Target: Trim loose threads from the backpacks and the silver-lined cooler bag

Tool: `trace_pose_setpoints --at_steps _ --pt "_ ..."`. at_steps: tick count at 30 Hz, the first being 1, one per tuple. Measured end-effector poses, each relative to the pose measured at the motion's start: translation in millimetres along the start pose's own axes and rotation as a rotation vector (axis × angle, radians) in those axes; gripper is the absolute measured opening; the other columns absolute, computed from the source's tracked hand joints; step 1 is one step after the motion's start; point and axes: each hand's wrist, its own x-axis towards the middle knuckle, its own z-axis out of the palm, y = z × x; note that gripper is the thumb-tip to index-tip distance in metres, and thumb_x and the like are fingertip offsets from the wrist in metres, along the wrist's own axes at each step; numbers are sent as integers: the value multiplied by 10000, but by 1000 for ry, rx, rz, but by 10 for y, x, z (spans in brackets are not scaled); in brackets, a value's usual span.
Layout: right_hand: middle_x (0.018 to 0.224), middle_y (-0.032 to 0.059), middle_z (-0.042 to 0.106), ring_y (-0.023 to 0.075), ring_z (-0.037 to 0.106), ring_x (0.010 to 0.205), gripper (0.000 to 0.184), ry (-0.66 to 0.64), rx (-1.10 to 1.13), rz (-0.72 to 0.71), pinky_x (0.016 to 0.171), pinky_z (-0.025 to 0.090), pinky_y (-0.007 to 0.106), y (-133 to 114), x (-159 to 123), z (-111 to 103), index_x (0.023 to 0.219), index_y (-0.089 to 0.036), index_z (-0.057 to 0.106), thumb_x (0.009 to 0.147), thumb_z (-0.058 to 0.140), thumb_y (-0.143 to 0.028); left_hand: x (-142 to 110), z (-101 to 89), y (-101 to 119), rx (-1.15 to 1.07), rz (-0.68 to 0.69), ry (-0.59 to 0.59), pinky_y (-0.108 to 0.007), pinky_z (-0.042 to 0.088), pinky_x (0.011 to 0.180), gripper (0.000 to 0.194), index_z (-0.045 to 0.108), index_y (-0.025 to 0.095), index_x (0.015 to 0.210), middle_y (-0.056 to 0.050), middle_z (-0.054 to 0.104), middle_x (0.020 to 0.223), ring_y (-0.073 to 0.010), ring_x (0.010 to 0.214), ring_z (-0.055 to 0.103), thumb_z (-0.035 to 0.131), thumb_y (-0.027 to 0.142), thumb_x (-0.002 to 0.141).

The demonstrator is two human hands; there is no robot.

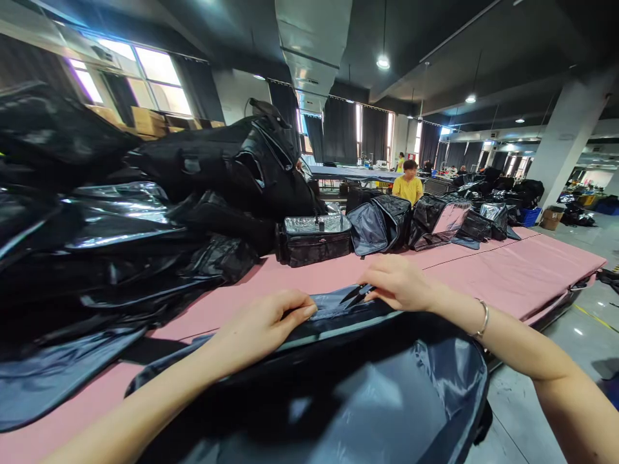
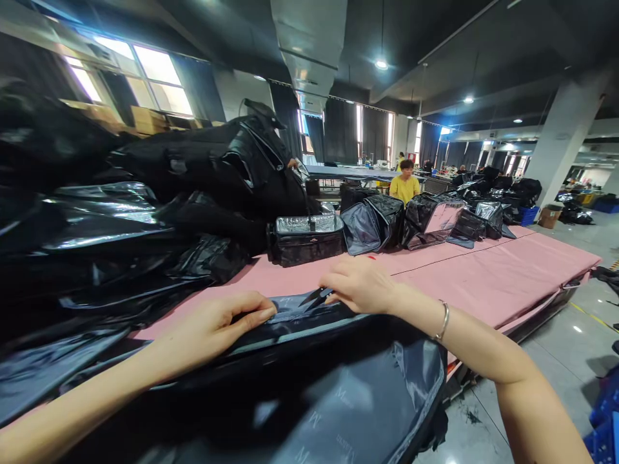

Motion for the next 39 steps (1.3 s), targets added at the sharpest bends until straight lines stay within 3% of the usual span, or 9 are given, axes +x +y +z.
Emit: trace_pose_setpoints --at_steps 4,10,12,16,19,24,30,35,39 --pt "760 50 626 175 514 693 277 103 -277 -58 656 368 300 -145 -90 -27 847 -147 612 995 400 -246 23 8 -14 22 -11 9 -305 446 690 476 637 219 727 -39 702 781 -227 741 612 377 613 788" --pt "708 18 609 147 478 618 186 162 -460 -83 596 294 296 -276 -57 -43 848 -143 616 934 462 -82 23 16 -43 26 13 32 -284 454 689 473 643 218 749 -30 711 785 -210 738 618 373 603 804" --pt "725 24 615 151 495 633 185 61 -411 -98 600 298 294 -265 -44 -73 844 -149 609 929 460 -77 18 13 -36 25 25 31 -279 454 679 467 641 220 742 -28 712 775 -208 730 619 376 599 806" --pt "811 49 639 175 550 728 107 -179 -100 -165 638 358 285 -180 -52 -90 905 -147 600 921 551 -241 12 -6 7 28 32 38 -282 449 662 455 632 217 723 -36 701 746 -211 704 610 382 590 799" --pt "855 72 646 185 563 775 180 -119 2 -96 685 393 286 -122 -70 -62 974 -139 588 957 496 -293 16 -17 24 30 21 36 -289 450 673 453 630 213 721 -43 696 749 -217 710 609 381 584 793" --pt "881 86 655 204 557 801 242 -13 -122 16 699 381 308 -112 -72 -29 931 -143 600 992 405 -273 28 -8 -17 29 20 33 -296 458 702 442 633 214 741 -49 702 784 -222 740 615 384 575 788" --pt "841 68 649 187 537 750 252 -41 -203 -2 673 359 308 -120 -63 -33 899 -160 609 995 394 -247 36 10 -44 44 35 38 -295 457 691 443 633 218 739 -42 701 774 -216 726 612 381 578 795" --pt "890 76 645 193 571 825 187 -161 47 -13 721 409 291 35 -42 -13 962 -156 590 951 514 -326 13 7 -24 35 37 29 -296 452 694 446 635 220 746 -43 697 774 -218 733 611 378 582 799" --pt "887 74 643 197 575 828 176 -151 119 7 730 420 293 90 -14 48 970 -158 580 930 559 -328 11 -2 -27 60 38 37 -300 450 700 454 632 218 747 -50 699 784 -221 737 614 367 582 807"
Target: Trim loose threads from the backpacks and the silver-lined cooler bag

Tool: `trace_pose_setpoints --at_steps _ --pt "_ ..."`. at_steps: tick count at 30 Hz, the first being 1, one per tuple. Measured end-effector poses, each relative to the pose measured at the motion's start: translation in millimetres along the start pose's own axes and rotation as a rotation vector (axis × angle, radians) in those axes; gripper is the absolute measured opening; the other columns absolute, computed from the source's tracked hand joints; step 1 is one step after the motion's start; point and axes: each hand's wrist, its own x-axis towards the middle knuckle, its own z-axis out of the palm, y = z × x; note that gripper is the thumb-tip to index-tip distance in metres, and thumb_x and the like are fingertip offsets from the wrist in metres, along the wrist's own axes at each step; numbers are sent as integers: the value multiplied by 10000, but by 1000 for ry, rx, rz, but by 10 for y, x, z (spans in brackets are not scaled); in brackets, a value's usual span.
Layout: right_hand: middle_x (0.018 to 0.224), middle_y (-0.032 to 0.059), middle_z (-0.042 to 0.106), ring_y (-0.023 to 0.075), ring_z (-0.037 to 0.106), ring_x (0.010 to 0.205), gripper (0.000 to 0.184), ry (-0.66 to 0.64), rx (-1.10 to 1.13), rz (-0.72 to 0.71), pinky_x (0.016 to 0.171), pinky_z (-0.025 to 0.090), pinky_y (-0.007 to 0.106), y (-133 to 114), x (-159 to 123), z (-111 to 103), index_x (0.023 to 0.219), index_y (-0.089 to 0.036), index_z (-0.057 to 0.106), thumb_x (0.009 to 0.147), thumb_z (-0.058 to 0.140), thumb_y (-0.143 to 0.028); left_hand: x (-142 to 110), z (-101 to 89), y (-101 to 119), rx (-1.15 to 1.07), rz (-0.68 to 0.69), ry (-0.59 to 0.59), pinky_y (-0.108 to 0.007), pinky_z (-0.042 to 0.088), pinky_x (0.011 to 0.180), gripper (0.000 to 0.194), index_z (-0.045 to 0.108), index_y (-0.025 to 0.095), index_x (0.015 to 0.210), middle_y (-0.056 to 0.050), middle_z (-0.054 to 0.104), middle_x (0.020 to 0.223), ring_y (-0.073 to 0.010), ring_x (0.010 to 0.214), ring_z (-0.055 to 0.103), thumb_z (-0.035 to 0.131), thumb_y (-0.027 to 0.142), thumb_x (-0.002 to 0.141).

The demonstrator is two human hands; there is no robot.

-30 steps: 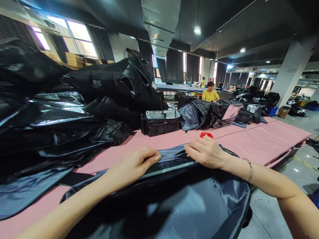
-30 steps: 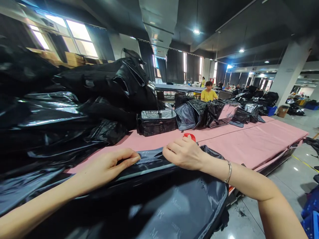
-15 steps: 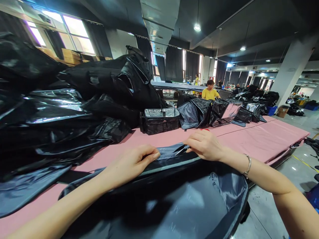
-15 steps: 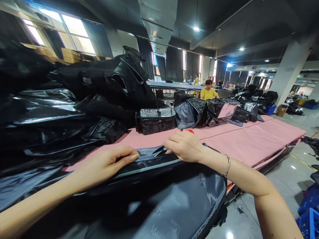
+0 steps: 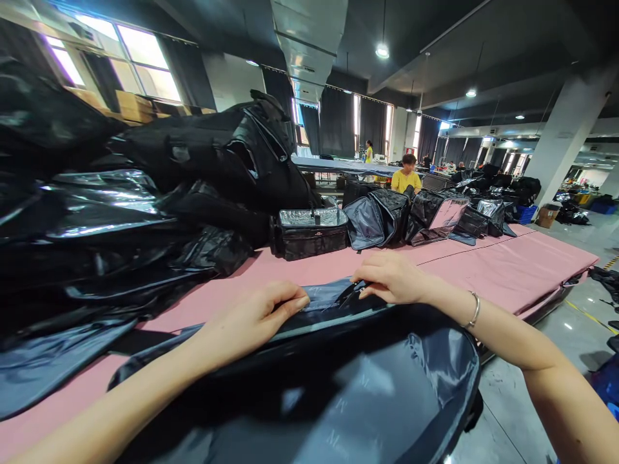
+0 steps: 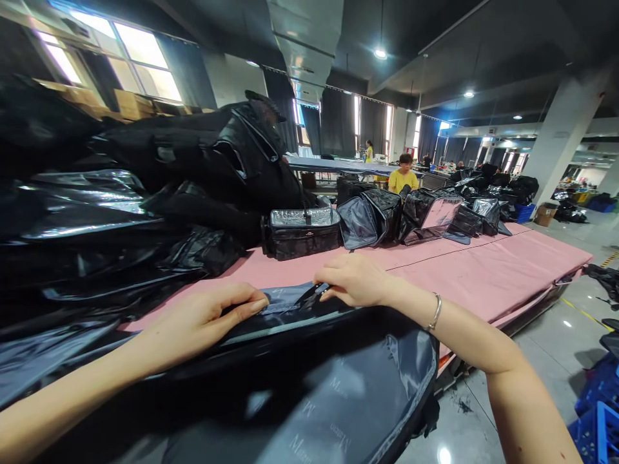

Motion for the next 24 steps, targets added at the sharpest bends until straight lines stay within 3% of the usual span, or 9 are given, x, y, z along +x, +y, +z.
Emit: trace_pose_setpoints --at_steps 5,11,16,20,24 --pt "890 90 629 209 548 824 192 47 -110 -27 744 413 307 -77 29 -21 953 -150 583 960 480 -311 15 6 -13 -6 6 2 -296 451 683 441 632 216 739 -41 696 765 -214 719 607 386 576 804" --pt "877 92 628 209 540 801 169 -16 -232 -35 716 393 318 -130 25 -68 939 -155 601 962 458 -243 -4 29 -23 -43 4 6 -304 451 702 449 635 218 750 -44 696 778 -220 735 605 388 589 801" --pt "881 65 652 188 573 821 153 -106 119 7 759 418 285 -54 120 -65 938 -153 603 874 638 -287 -42 46 0 -57 -2 -25 -300 450 691 457 638 222 762 -42 697 784 -221 740 606 387 600 814" --pt "796 2 630 132 547 716 109 -136 363 154 677 394 227 -41 224 76 834 -162 599 847 655 -255 -70 88 -29 -51 53 14 -284 450 662 468 632 231 751 -37 683 753 -211 713 602 373 613 829" --pt "552 -60 458 91 424 557 401 -43 397 326 551 278 218 -117 253 282 575 -168 497 911 546 -381 -88 137 -46 -17 100 21 -281 447 649 467 631 236 750 -36 675 750 -207 701 599 385 626 825"
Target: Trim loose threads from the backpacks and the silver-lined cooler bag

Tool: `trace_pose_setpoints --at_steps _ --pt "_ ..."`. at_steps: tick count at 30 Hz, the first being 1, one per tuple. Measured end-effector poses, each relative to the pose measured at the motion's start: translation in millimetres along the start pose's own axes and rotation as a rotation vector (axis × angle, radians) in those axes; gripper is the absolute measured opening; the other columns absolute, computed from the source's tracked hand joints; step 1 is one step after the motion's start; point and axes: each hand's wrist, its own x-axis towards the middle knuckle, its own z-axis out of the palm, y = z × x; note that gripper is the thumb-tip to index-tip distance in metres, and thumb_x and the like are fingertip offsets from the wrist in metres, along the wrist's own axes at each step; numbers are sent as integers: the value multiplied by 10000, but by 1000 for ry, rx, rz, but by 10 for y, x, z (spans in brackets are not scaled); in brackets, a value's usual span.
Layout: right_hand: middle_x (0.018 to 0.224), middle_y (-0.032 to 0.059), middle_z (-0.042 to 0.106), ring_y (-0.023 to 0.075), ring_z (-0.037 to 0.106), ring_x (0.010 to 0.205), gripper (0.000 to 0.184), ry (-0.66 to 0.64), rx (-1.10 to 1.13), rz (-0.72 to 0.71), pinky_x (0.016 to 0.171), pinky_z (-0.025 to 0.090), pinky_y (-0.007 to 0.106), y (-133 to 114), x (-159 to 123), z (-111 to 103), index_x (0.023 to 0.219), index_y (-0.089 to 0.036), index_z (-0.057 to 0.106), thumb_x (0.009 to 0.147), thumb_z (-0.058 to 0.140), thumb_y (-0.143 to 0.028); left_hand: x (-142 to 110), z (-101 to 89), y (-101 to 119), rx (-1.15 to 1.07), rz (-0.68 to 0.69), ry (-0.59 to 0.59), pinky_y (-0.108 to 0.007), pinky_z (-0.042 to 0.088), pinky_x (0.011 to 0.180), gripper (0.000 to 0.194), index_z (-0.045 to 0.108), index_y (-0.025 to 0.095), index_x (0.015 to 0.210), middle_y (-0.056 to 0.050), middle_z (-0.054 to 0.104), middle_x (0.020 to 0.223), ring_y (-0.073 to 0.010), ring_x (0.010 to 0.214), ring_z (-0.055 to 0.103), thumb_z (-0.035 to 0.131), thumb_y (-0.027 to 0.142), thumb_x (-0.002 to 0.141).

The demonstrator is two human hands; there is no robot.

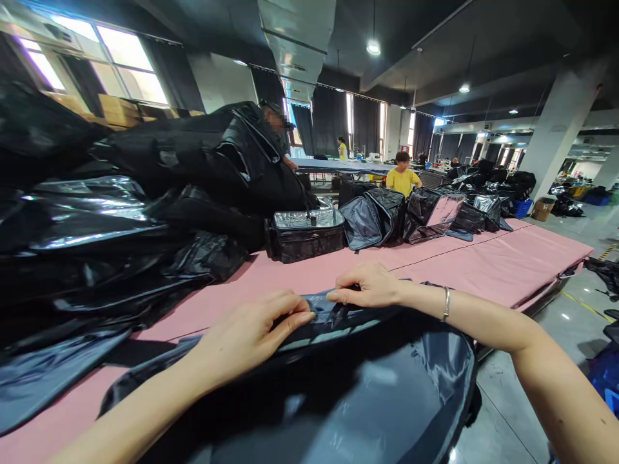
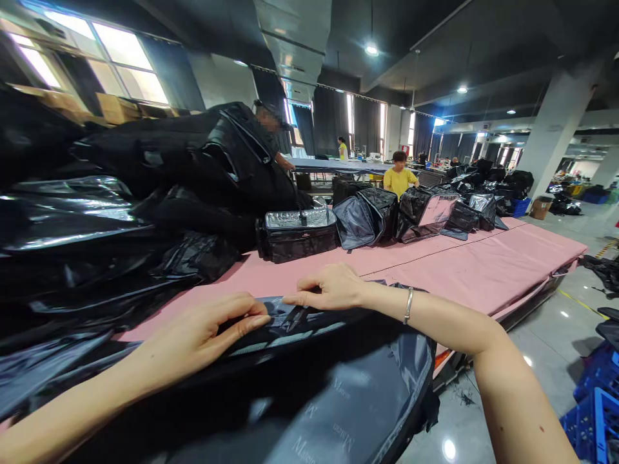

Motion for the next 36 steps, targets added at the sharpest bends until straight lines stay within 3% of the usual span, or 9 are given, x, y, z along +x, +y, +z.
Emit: trace_pose_setpoints --at_steps 4,7,9,11,13,18,23,28,36 --pt "455 -58 334 85 342 468 570 98 287 108 494 251 227 -133 -80 28 474 -182 384 911 439 -543 45 2 39 52 -15 -11 -291 448 661 457 618 238 717 -35 680 752 -215 710 611 364 601 829" --pt "429 -57 263 91 271 423 601 338 676 102 459 277 242 -306 -153 -182 457 -223 280 908 343 -616 123 -54 51 101 -71 29 -298 449 687 455 604 230 714 -34 682 753 -225 744 615 328 571 836" --pt "453 -56 273 92 267 426 585 483 763 62 464 289 250 -375 -183 -359 475 -230 282 881 376 -641 167 -95 40 131 -115 56 -297 443 679 455 592 227 718 -25 676 746 -227 750 608 316 565 843" --pt "501 -49 332 95 320 453 552 523 693 98 489 311 248 -359 -205 -473 518 -220 352 871 392 -642 185 -113 19 145 -128 58 -302 439 680 455 589 223 729 -22 673 768 -228 755 604 312 560 854" --pt "576 -38 421 109 409 525 479 465 526 172 541 346 247 -268 -232 -482 604 -202 443 880 420 -593 172 -102 -3 148 -93 62 -312 440 692 460 593 217 731 -28 669 784 -228 754 603 320 561 864" --pt "841 10 589 153 550 769 118 350 79 130 732 417 272 1 -325 -293 889 -171 556 822 633 -229 87 -9 46 238 132 245 -330 458 783 421 645 189 889 -74 674 900 -233 845 606 360 499 898" --pt "787 5 614 158 580 760 108 410 -114 64 722 425 258 89 -353 -315 809 -177 580 804 665 -111 112 150 230 313 353 345 -265 482 635 374 665 176 939 -67 678 870 -169 711 639 339 359 944" --pt "793 15 636 167 587 762 117 314 -207 -50 710 433 257 114 -378 -361 793 -180 587 806 681 -113 192 290 323 389 420 485 -221 417 485 329 692 217 955 -19 672 793 -116 556 598 406 377 946" --pt "783 11 617 164 574 732 131 314 -242 -70 693 436 259 146 -415 -407 841 -179 585 805 706 -144 185 307 309 394 598 600 -215 425 504 225 686 218 900 -15 665 738 -116 567 592 464 241 930"
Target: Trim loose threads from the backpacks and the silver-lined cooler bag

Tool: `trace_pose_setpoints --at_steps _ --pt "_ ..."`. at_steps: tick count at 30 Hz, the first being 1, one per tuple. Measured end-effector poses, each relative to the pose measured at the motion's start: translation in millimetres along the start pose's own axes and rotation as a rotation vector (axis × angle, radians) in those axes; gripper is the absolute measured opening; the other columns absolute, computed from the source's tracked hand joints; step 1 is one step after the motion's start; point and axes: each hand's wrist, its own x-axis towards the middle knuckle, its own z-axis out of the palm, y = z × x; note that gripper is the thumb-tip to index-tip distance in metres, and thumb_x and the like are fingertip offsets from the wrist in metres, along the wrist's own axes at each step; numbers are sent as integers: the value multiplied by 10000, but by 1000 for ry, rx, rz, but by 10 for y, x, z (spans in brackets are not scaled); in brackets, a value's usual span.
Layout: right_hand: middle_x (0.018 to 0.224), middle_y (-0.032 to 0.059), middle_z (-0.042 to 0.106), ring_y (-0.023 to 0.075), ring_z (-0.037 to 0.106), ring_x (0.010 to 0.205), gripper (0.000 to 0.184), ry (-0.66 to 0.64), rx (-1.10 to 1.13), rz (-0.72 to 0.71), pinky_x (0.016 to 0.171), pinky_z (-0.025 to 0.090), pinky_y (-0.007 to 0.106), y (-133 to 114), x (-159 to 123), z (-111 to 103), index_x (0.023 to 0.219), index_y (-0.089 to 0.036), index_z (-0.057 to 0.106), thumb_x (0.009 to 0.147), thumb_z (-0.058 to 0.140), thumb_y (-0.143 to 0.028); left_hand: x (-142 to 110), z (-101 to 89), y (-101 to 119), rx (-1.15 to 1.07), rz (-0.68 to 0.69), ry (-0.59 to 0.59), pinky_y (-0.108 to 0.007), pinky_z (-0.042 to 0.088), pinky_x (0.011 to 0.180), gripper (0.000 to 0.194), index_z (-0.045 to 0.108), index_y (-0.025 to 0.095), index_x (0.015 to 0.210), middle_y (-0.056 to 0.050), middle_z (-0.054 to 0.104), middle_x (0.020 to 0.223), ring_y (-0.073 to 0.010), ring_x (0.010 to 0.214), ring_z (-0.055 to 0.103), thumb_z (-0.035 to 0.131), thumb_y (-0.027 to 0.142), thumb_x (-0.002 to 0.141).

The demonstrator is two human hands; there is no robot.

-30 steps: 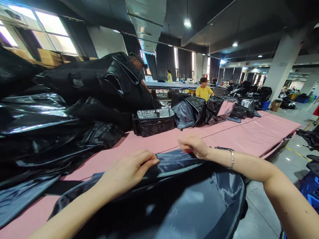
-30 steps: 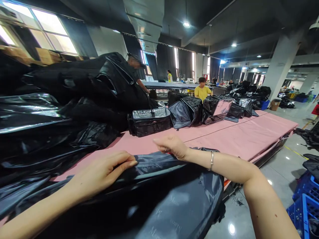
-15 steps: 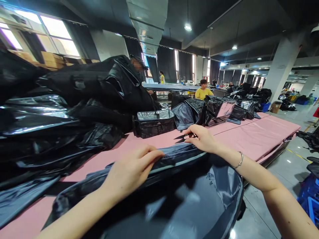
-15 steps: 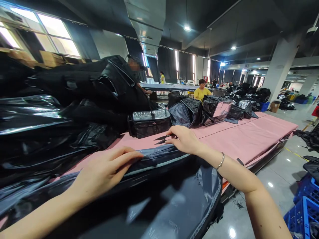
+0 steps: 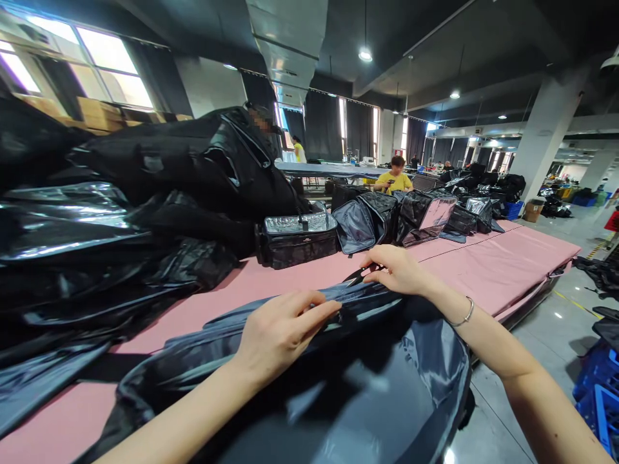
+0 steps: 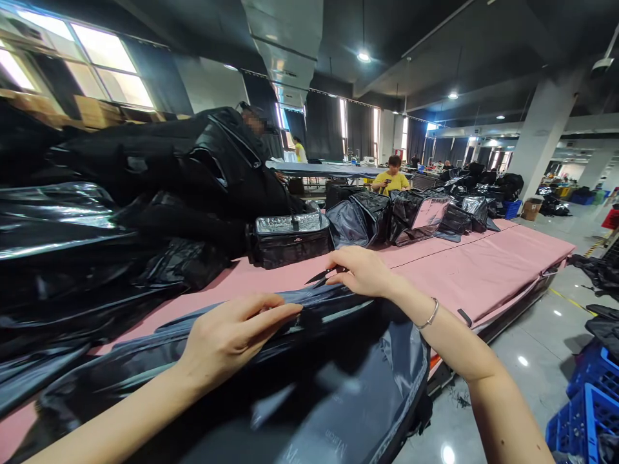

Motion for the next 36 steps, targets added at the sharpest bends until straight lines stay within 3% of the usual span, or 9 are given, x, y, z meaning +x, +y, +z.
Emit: trace_pose_setpoints --at_steps 8,13,21,25,29,32,36 --pt "805 33 632 173 576 766 142 -32 20 -160 690 432 258 -40 -8 35 863 -163 587 831 707 -232 -7 37 37 -44 -89 -7 -238 488 639 146 611 167 836 -25 661 767 -137 669 620 487 189 910" --pt "857 53 648 187 586 816 198 -110 -89 -205 719 421 285 -113 4 62 883 -176 592 901 609 -372 -9 -5 20 -114 -140 -52 -231 467 588 180 573 172 768 -16 628 711 -133 614 592 445 147 893" --pt "838 65 646 195 580 773 218 -144 -225 -255 672 402 289 -196 41 114 872 -167 605 940 538 -364 4 18 11 -184 -203 -78 -233 460 592 183 568 186 757 -11 624 703 -137 618 586 437 170 883" --pt "783 46 641 187 571 744 183 -104 -184 -232 660 399 278 -178 54 145 823 -183 595 932 555 -324 22 -78 -58 -368 -362 -132 -225 456 591 204 555 198 729 4 606 679 -129 609 565 440 240 892" --pt "792 29 641 171 584 771 98 3 -22 -118 687 420 255 -131 30 183 816 -179 574 876 638 -224 -34 -270 -172 -616 -474 -202 -241 437 576 385 500 216 630 19 540 598 -134 571 518 301 322 941" --pt "813 32 640 165 592 773 111 29 68 -83 699 434 250 -99 3 235 843 -170 572 843 678 -201 -128 -330 -217 -508 -384 -187 -247 441 603 320 536 221 667 14 576 640 -139 601 539 400 365 918" --pt "825 46 646 180 597 803 81 -22 38 -98 724 443 270 -103 -10 295 865 -174 577 878 634 -231 -226 -245 -207 -227 -149 -125 -249 494 650 155 617 221 837 -12 662 750 -149 673 618 515 322 895"
